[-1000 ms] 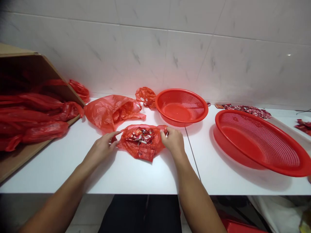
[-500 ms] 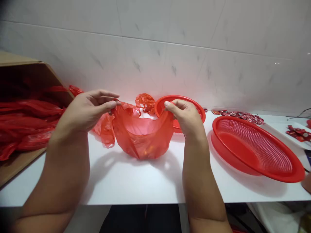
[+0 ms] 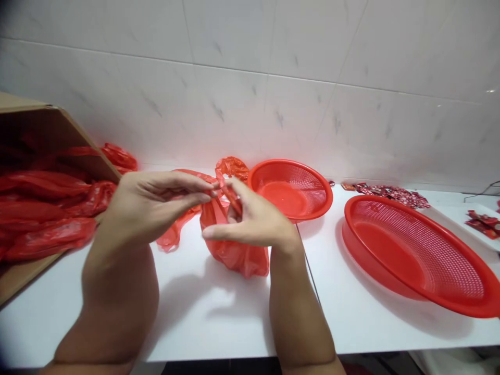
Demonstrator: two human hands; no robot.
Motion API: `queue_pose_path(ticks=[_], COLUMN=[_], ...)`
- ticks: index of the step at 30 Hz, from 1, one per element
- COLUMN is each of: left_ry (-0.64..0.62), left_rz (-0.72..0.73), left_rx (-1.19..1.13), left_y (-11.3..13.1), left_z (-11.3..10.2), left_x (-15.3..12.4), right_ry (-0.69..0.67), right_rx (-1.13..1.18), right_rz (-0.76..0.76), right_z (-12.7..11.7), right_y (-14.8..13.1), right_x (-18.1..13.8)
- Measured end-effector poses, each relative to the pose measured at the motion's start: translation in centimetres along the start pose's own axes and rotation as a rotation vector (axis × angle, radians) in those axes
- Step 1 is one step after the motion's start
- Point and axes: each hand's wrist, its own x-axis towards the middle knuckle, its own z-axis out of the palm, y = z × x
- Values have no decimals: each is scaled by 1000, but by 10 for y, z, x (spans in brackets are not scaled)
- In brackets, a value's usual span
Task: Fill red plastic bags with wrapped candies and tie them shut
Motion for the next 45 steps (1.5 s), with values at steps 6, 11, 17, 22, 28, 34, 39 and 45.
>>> queue_pose_path(ticks=[6, 11, 17, 22, 28, 34, 39, 45], left_ry=[-74, -349, -341, -414, -667, -564, -443, -249], left_rz=[41, -129, -114, -112, -295, -390, -359, -383], left_rx=[129, 167, 233, -10, -242, -407, -492, -423], left_y=[-17, -23, -21, -37, -60, -74, -79, -84], left_z=[7, -5, -6, 5, 16, 21, 16, -9], left_x=[8, 13, 12, 18, 30, 34, 39, 42], right_ry=[-35, -49, 122, 13, 49, 247, 205, 95], right_rx=[-96, 100, 201, 184, -140, -356, -399, -394], right_rz=[79, 165, 182, 50, -55, -227, -352, -358], right_z=[13, -1, -5, -17, -29, -16, -8, 0], right_y=[11, 17, 26, 26, 26, 33, 37, 37], right_x=[20, 15, 20, 16, 5, 17, 26, 32])
